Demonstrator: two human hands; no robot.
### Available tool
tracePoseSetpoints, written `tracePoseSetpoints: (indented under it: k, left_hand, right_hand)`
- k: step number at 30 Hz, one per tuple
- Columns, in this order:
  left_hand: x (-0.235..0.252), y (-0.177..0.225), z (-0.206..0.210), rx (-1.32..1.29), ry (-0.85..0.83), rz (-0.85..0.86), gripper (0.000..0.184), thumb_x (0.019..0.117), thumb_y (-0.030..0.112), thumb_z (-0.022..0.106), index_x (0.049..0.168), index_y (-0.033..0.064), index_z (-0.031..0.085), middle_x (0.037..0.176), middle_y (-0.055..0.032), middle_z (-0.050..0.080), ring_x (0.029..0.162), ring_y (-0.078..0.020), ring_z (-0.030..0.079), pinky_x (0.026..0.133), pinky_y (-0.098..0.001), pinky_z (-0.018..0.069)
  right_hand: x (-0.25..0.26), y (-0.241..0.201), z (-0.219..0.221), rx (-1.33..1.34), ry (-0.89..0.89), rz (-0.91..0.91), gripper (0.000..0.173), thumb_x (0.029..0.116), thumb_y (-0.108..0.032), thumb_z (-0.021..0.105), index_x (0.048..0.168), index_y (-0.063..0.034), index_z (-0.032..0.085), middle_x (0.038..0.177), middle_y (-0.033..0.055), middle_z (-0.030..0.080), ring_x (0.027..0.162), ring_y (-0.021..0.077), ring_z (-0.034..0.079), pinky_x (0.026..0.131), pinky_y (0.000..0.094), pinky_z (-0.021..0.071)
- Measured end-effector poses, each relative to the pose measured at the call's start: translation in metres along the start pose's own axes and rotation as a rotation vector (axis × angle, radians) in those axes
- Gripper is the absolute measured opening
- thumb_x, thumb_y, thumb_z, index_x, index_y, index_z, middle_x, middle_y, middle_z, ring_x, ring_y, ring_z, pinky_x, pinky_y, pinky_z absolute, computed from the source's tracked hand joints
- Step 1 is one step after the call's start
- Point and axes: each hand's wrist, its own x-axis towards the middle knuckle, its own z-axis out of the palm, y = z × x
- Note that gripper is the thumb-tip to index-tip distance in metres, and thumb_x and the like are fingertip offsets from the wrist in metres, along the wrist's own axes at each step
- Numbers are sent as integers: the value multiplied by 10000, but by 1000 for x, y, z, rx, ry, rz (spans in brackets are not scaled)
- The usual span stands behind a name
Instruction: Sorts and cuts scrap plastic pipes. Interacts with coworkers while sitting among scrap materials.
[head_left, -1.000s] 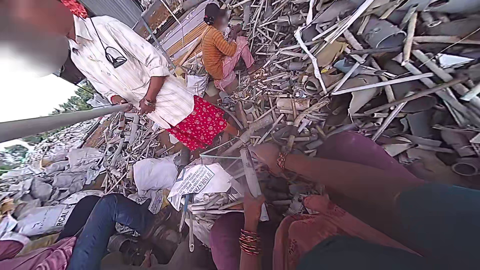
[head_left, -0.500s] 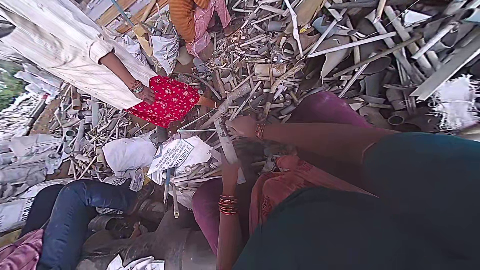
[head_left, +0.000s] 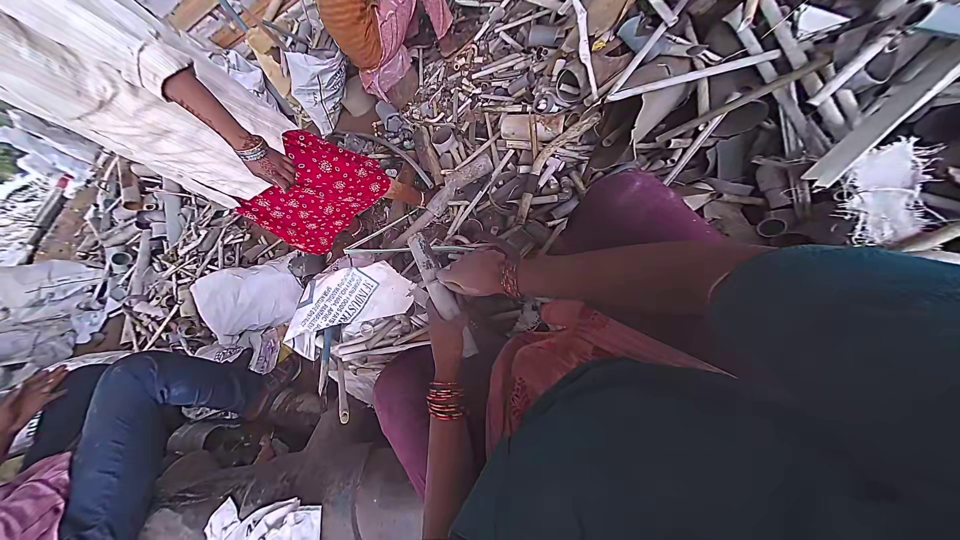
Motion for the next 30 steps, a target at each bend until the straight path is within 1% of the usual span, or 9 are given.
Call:
tracePoseSetpoints:
  k: [7, 9, 12, 15, 17, 20, 23, 26, 30]
  left_hand:
    - [13, 11, -2, 94, 44, 13, 851, 818, 36, 704, 1542, -50, 264, 1311, -303, 547, 1093, -320, 604, 923, -460, 517]
    - [5, 14, 2, 69, 8, -1, 821, 833, 35, 709, 1529, -52, 280, 1306, -286, 552, 1097, -280, 600, 936, -423, 507]
    - [-12, 16, 6, -36, -119, 7, 821, 784, 40, 681, 1499, -60, 291, 1117, -201, 589, 803, -165, 640, 708, -320, 572]
    - [-13, 13, 1, -147, -221, 73, 911, 729, 124, 695, 1502, -74, 254, 1031, -133, 607, 693, -121, 650, 627, -289, 588]
    - [-8, 12, -2, -284, -218, 102, 811, 802, 132, 651, 1473, -83, 249, 963, -95, 623, 688, -106, 666, 636, -276, 600]
    - [-2, 15, -3, -461, -167, 68, 501, 1027, 100, 455, 1464, -35, 252, 824, -68, 637, 647, -118, 672, 618, -268, 605]
    - [1, 18, -4, -535, -154, -30, 425, 1075, 122, 380, 1470, 26, 257, 798, -81, 632, 625, -142, 673, 595, -281, 609]
    - [-1, 16, -3, -570, -214, -102, 434, 1074, 116, 384, 1484, 26, 278, 783, -81, 631, 601, -138, 659, 585, -268, 599]
    - [0, 9, 3, -639, -314, -192, 294, 1041, 78, 378, 1329, 20, 382, 750, -69, 618, 581, -142, 645, 570, -271, 592]
  right_hand:
    - [18, 12, 6, 16, 128, -17, 324, 1111, -264, 436, 1240, -32, 622, 929, 225, 688, 900, 440, 696, 744, 603, 528]
    - [18, 22, 1, 119, 185, 118, 366, 1126, -246, 384, 1301, -17, 608, 1080, 242, 701, 1031, 440, 691, 852, 608, 529]
    - [21, 55, -33, 144, 259, 375, 400, 1126, -254, 351, 1351, -18, 583, 1130, 269, 694, 1074, 460, 683, 885, 621, 522]
    - [19, 69, -47, 145, 300, 428, 399, 1132, -254, 331, 1285, 23, 574, 1115, 292, 679, 1091, 476, 671, 884, 625, 518]
    - [17, 60, -49, 204, 359, 421, 412, 1137, -265, 320, 1247, 31, 586, 1111, 287, 681, 1089, 467, 675, 881, 622, 513]
    - [18, 48, -40, 450, 395, 378, 448, 1135, -306, 340, 1280, 33, 595, 1114, 272, 680, 1076, 423, 670, 931, 607, 492]
    - [18, 35, -33, 871, 393, 361, 511, 1113, -411, 417, 1383, -1, 558, 1024, 171, 671, 824, 225, 597, 791, 413, 485]
    - [20, 26, -32, 1086, 329, 422, 557, 1065, -499, 501, 1445, -91, 512, 846, 51, 540, 573, 77, 395, 531, 251, 364]
    - [18, 23, -32, 1104, 202, 547, 634, 1048, -551, 500, 1505, -117, 427, 921, 68, 559, 593, 76, 366, 528, 248, 329]
